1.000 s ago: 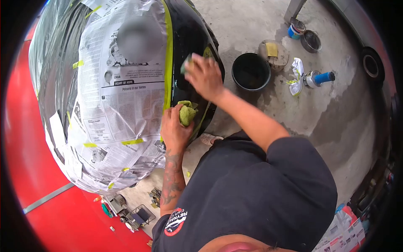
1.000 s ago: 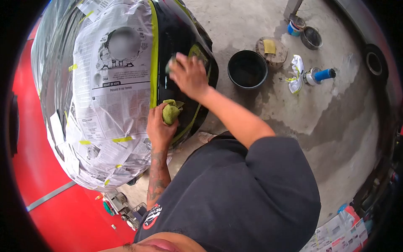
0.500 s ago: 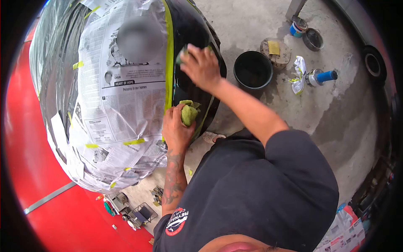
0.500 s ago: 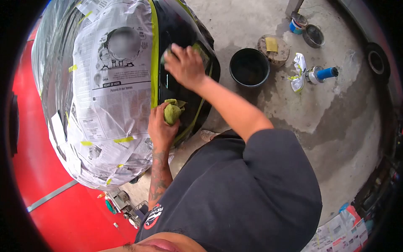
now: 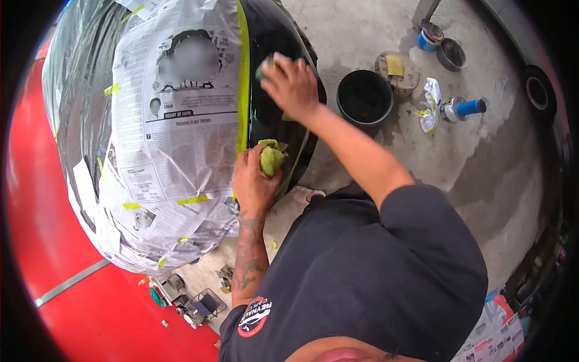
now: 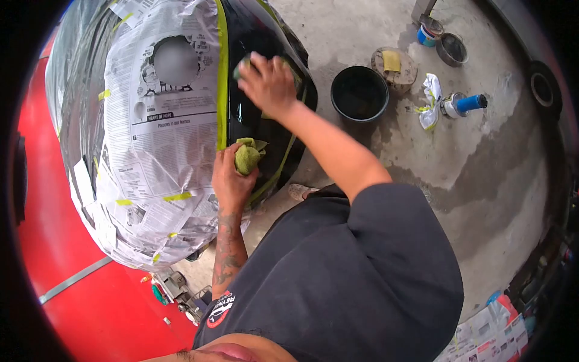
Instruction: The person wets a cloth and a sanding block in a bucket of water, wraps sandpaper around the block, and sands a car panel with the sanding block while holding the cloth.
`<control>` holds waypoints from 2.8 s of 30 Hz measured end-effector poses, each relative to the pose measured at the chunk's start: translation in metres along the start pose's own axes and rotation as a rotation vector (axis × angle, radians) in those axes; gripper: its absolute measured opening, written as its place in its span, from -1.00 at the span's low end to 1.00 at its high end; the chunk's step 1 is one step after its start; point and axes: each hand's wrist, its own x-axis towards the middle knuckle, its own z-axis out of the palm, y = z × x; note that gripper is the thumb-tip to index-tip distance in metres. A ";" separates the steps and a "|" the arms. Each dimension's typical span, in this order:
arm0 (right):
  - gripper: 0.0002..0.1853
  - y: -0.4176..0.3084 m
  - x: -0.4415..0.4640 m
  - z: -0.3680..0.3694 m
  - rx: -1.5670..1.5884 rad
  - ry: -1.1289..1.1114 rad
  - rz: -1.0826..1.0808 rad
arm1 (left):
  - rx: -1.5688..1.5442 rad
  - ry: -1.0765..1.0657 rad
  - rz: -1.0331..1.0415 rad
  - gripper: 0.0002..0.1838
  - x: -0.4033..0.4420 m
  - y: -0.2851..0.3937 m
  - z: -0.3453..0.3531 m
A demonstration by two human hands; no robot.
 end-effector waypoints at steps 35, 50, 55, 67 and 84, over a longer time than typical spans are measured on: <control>-0.56 0.006 -0.003 0.020 0.138 0.039 0.287 | -0.391 0.100 0.003 -0.53 0.051 0.008 -0.046; -0.54 -0.015 -0.067 0.008 0.341 0.088 0.366 | -0.296 0.114 0.044 -0.53 0.059 0.025 -0.028; -0.51 -0.044 -0.120 -0.021 0.482 -0.033 0.284 | -0.342 0.111 -0.049 -0.51 0.035 0.012 -0.018; -0.51 -0.053 -0.129 -0.021 0.544 -0.031 0.334 | -0.354 0.111 -0.071 -0.50 0.010 0.001 -0.008; -0.41 -0.023 -0.097 -0.024 0.548 -0.137 0.409 | -0.347 0.060 -0.119 -0.48 0.000 -0.009 0.004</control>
